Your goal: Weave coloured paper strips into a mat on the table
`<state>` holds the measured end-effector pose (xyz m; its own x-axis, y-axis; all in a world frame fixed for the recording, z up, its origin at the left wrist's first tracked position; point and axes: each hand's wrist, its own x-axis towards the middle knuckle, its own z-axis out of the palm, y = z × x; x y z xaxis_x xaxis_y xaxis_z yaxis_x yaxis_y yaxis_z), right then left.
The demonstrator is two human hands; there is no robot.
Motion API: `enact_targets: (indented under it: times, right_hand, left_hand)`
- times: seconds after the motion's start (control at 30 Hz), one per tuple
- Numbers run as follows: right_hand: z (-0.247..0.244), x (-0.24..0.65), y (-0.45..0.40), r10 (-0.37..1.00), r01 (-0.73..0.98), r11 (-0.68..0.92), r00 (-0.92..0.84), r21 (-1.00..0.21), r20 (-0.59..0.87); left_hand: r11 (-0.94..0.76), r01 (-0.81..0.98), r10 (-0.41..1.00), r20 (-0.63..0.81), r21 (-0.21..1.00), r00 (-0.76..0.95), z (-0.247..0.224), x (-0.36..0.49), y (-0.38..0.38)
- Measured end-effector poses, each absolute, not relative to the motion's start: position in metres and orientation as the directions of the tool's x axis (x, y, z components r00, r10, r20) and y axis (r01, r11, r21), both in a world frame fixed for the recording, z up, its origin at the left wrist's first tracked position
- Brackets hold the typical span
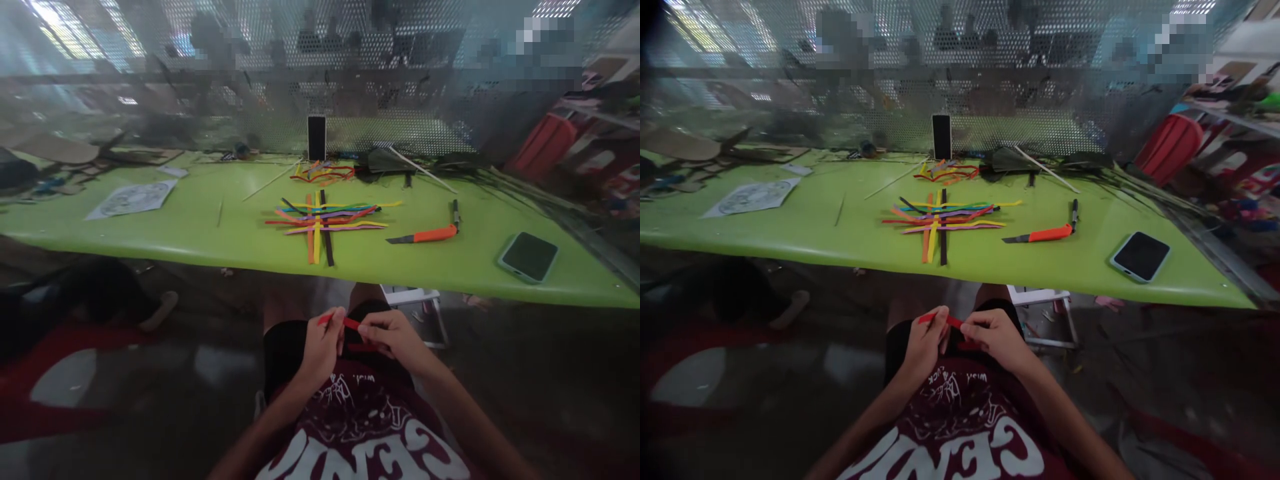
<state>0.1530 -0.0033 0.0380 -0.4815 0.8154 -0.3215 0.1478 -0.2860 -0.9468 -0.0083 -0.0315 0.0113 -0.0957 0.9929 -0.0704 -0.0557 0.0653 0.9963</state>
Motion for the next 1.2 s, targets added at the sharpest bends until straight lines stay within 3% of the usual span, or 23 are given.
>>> enact_targets:
  times: [0.4,0.6,0.7,0.87,0.97,1.2]
  right_hand:
    - [0.047,0.156,-0.006,0.832,0.220,-0.184,-0.484,-0.958,-0.271]
    - [0.041,0.177,-0.011,0.796,0.293,-0.065,-0.561,-0.954,-0.227]
    - [0.037,0.180,-0.011,0.811,0.328,-0.042,-0.541,-0.944,-0.224]
    - [0.038,0.174,-0.007,0.890,0.355,0.038,-0.436,-0.934,-0.130]
    - [0.039,0.171,-0.006,0.905,0.355,0.059,-0.413,-0.933,-0.099]
    - [0.032,0.168,-0.014,0.881,0.227,0.019,-0.465,-0.974,-0.091]
  left_hand:
    - [-0.045,0.011,0.970,0.046,0.999,-0.240,0.020,-0.032,-0.019]
    - [-0.098,-0.280,0.887,-0.044,0.955,-0.460,0.031,-0.071,-0.024]
    - [-0.182,-0.356,0.872,-0.017,0.916,-0.490,0.038,-0.088,-0.031]
    - [-0.264,-0.464,0.935,0.106,0.845,-0.338,0.030,-0.081,-0.036]
    - [-0.119,-0.479,0.980,0.024,0.870,-0.200,0.010,-0.063,-0.032]
    - [0.024,-0.257,0.969,0.041,0.966,0.245,-0.014,-0.036,-0.043]
